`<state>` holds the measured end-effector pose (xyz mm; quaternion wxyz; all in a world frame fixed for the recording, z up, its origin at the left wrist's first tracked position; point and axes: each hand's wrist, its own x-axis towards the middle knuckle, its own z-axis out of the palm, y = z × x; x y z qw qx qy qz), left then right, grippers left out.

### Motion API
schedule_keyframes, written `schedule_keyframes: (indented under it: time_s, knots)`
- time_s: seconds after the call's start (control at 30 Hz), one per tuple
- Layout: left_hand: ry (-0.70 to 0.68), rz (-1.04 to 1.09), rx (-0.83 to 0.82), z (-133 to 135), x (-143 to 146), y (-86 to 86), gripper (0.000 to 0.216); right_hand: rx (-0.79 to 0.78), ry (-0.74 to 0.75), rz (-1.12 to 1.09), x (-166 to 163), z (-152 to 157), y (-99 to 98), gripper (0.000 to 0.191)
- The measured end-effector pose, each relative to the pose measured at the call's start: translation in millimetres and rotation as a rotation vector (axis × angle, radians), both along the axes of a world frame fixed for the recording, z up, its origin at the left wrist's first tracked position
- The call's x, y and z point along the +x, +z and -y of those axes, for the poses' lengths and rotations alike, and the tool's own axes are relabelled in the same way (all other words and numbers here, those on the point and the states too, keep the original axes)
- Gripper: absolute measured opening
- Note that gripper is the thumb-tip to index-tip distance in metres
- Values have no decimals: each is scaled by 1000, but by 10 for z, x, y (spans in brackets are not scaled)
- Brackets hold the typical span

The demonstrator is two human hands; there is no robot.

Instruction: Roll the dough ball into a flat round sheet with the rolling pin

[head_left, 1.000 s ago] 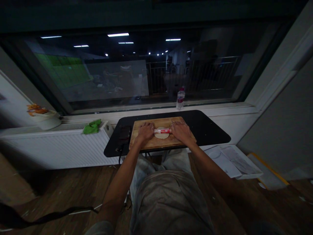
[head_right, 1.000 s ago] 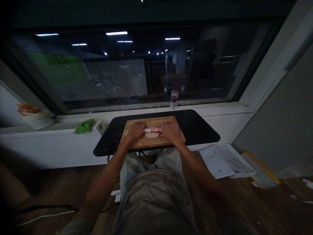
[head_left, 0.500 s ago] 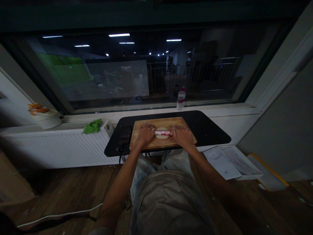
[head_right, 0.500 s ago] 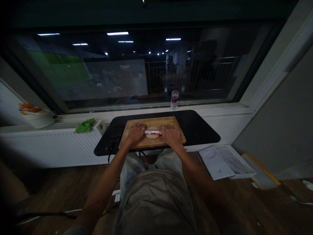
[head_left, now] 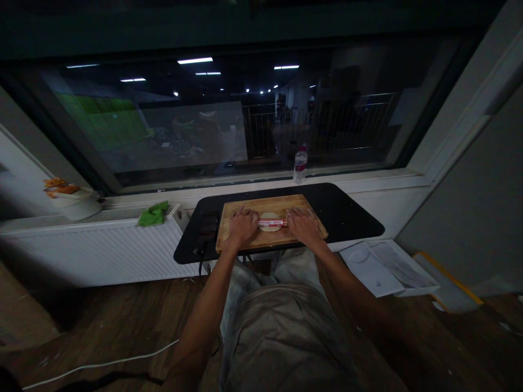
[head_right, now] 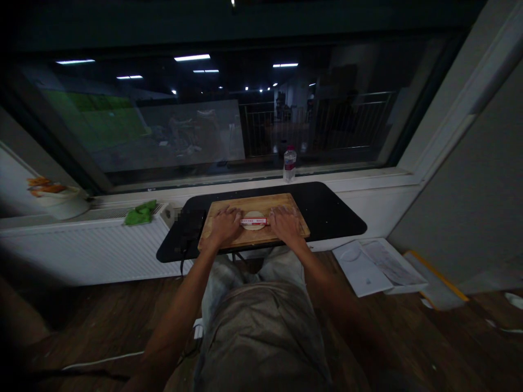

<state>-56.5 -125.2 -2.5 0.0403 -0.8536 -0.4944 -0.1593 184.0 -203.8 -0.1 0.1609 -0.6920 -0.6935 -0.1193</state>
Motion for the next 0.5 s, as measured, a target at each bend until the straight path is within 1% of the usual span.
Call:
schedule_keyframes:
  time_s: [0.13, 0.3, 0.43, 0.5]
  knots:
    - [25, -12, 4, -6, 33, 19, 45, -28, -10, 11, 48, -96, 19, 55]
    - [35, -39, -12, -85, 60, 25, 44, -73, -15, 19, 110, -285, 49, 55]
    - [56, -46, -14, -170, 90, 55, 45, -105, -22, 34, 140, -457, 108, 54]
    - [66, -59, -17, -206, 110, 87, 47, -127, -2, 45, 154, -535, 149, 55]
